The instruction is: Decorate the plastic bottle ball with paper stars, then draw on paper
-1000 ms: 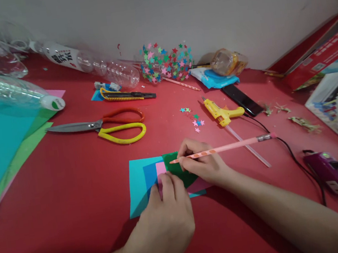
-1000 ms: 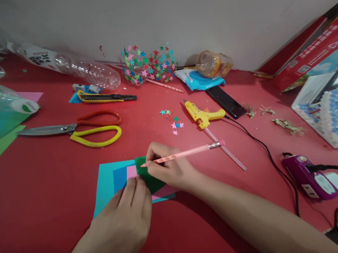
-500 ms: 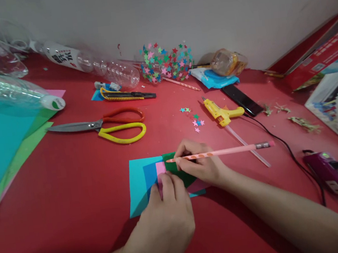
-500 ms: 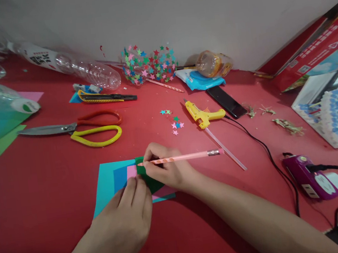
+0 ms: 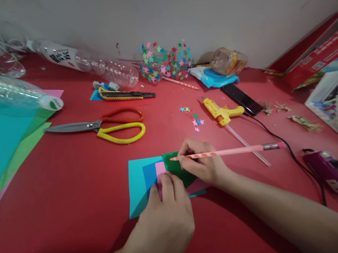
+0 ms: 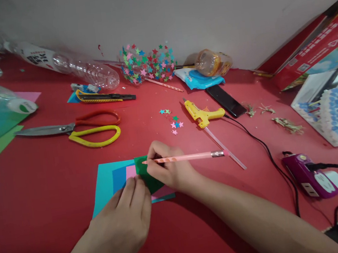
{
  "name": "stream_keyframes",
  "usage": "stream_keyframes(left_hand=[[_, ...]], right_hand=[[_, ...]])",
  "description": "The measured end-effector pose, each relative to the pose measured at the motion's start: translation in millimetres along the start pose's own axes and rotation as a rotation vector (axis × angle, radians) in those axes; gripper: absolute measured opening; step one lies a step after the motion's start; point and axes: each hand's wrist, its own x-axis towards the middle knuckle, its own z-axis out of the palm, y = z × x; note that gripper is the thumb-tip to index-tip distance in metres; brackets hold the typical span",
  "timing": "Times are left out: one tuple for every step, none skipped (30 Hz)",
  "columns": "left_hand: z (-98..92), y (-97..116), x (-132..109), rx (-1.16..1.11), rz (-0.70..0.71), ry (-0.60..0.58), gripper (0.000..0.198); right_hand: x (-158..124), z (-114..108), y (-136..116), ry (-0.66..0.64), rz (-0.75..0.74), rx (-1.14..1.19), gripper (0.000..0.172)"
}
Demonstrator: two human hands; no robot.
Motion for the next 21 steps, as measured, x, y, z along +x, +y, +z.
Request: stream_keyframes(left_hand=[[0.0, 0.0, 0.1, -0.001, 0.0, 0.001, 0.035], [-0.1, 0.1, 0.1, -0.004, 0.0, -0.002, 0.035], [-0.4, 0.1, 0.1, -0.007, -0.002, -0.007, 0.035], [-0.7, 0.1, 0.1, -0.007, -0.006, -0.012, 0.036], [-1.1, 0.1, 0.1, -0.006, -0.009, -0.018, 0.036], [-1.5, 0.1, 0.0, -0.004, -0.012, -0.022, 0.036], [-1.8, 0.1, -0.1, -0.003, -0.014, -0.028, 0.036], [-2.0, 0.1, -0.3, -0.002, -0.013, -0.028, 0.037], [-2.1, 0.1, -0.6, -0.002, -0.01, -0.025, 0.036], [-2.0, 0.2, -0.8, 0.0, -0.008, -0.021, 0.036], [-1.8, 0.3, -1.1, 0.002, -0.007, -0.013, 0.036], [-1.5, 0.4, -1.3, 0.005, -0.007, -0.005, 0.036], [-1.3, 0.5, -1.5, 0.006, -0.009, 0.001, 0.036], [-1.2, 0.7, -1.6, 0.006, -0.009, 0.001, 0.036], [-1.2, 0.8, -1.7, 0.006, -0.008, -0.009, 0.036], [-1.4, 0.8, -1.7, 0.007, -0.009, -0.015, 0.036], [-1.6, 0.9, -1.7, 0.008, -0.006, -0.022, 0.037], [-2.0, 0.9, -1.8, 0.013, -0.004, -0.028, 0.037], [-2.3, 0.8, -1.8, 0.018, -0.002, -0.029, 0.037], [-2.5, 0.7, -1.7, 0.024, 0.0, -0.025, 0.037], [-2.5, 0.6, -1.6, 0.029, 0.001, -0.018, 0.037]], right_hand=[[-0.2, -0.1, -0.1, 0.011, 0.003, -0.003, 0.011], [-0.3, -0.2, 0.0, 0.021, 0.005, -0.006, 0.011], [-0.4, -0.3, 0.1, 0.033, 0.008, -0.008, 0.011], [-0.4, -0.4, 0.3, 0.043, 0.009, -0.009, 0.012], [-0.5, -0.5, 0.5, 0.051, 0.011, -0.011, 0.012], [-0.5, -0.6, 0.6, 0.06, 0.013, -0.014, 0.012], [-0.6, -0.8, 0.7, 0.069, 0.016, -0.016, 0.013], [-0.7, -0.9, 0.7, 0.076, 0.021, -0.019, 0.013], [-0.7, -1.1, 0.6, 0.083, 0.029, -0.022, 0.012], [-0.8, -1.2, 0.4, 0.09, 0.037, -0.024, 0.012], [-0.8, -1.3, 0.2, 0.097, 0.045, -0.024, 0.012], [-0.8, -1.3, 0.0, 0.102, 0.052, -0.023, 0.012], [-0.8, -1.4, -0.2, 0.106, 0.056, -0.021, 0.012], [-0.8, -1.5, -0.3, 0.108, 0.056, -0.018, 0.012], [-0.8, -1.6, -0.3, 0.109, 0.053, -0.014, 0.012], [-0.8, -1.8, -0.3, 0.108, 0.048, -0.009, 0.012], [-0.9, -1.9, -0.2, 0.104, 0.042, -0.003, 0.012], [-0.9, -2.0, -0.2, 0.098, 0.035, 0.002, 0.012], [-0.9, -2.1, -0.1, 0.092, 0.027, 0.005, 0.012], [-1.0, -2.1, -0.1, 0.083, 0.02, 0.007, 0.012], [-1.0, -2.1, -0.1, 0.073, 0.013, 0.007, 0.012]])
